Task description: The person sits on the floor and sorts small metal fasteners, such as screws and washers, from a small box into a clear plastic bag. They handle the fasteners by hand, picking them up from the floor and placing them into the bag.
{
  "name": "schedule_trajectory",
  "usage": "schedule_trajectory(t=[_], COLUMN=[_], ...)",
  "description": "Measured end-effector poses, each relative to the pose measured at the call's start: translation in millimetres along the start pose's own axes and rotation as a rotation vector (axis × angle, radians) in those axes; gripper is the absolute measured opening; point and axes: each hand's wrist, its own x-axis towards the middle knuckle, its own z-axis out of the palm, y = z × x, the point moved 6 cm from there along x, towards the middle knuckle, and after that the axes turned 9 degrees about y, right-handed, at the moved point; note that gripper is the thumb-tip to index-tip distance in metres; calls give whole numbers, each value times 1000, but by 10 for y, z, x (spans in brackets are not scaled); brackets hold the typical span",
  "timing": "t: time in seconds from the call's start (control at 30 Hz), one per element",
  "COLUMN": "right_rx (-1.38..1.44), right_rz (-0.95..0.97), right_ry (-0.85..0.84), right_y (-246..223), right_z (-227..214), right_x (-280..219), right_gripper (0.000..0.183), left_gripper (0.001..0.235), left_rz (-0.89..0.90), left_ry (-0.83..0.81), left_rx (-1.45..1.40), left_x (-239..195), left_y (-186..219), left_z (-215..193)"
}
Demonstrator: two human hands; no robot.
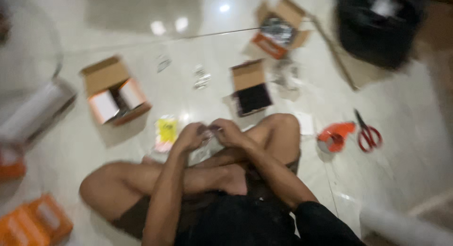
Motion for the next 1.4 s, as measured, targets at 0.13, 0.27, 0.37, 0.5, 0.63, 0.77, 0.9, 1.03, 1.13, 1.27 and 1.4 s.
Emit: schedule_trajectory(t=[0.13,0.27,0.37,0.5,0.63,0.77,0.9,1.03,1.13,1.27,1.4], right_rx=[97,325,510,731,741,269,329,481,552,500,379], right_rz=[14,157,248,345,262,-23,-56,54,134,218,132], right_ry=[97,179,252,261,333,564,371,335,340,329,378], right_y=[-195,89,212,394,225,-422,-705,-854,-826,-645,-232], right_z=[-188,-177,-163,-95,-263,-655,-326,-196,-163,-210,-111], right_x=[-32,-24,-13,-26,-12,-175,-225,-221,-231,-213,-185], right_gripper=[19,28,37,43,47,24,28,33,38,32,20], left_gripper=[31,26,30,40,49,50,53,58,58,57,64], left_rz=[0,-160,-225,-228,-204,-211,-246,-289,-306,-368,-304], left_ry=[-21,106,166,286,284,427,464,405,352,297,304], left_rx=[19,-322,-580,-787,-887,-977,-1016,-1092,-1136,-1064,-952], left_x=[-94,160,277,337,415,140,85,75,80,181,226], left_y=[-3,-535,-743,-833,-947,-572,-483,-526,-579,-584,-634], left_z=[-101,24,132,176,99,-217,-185,-44,14,105,136])
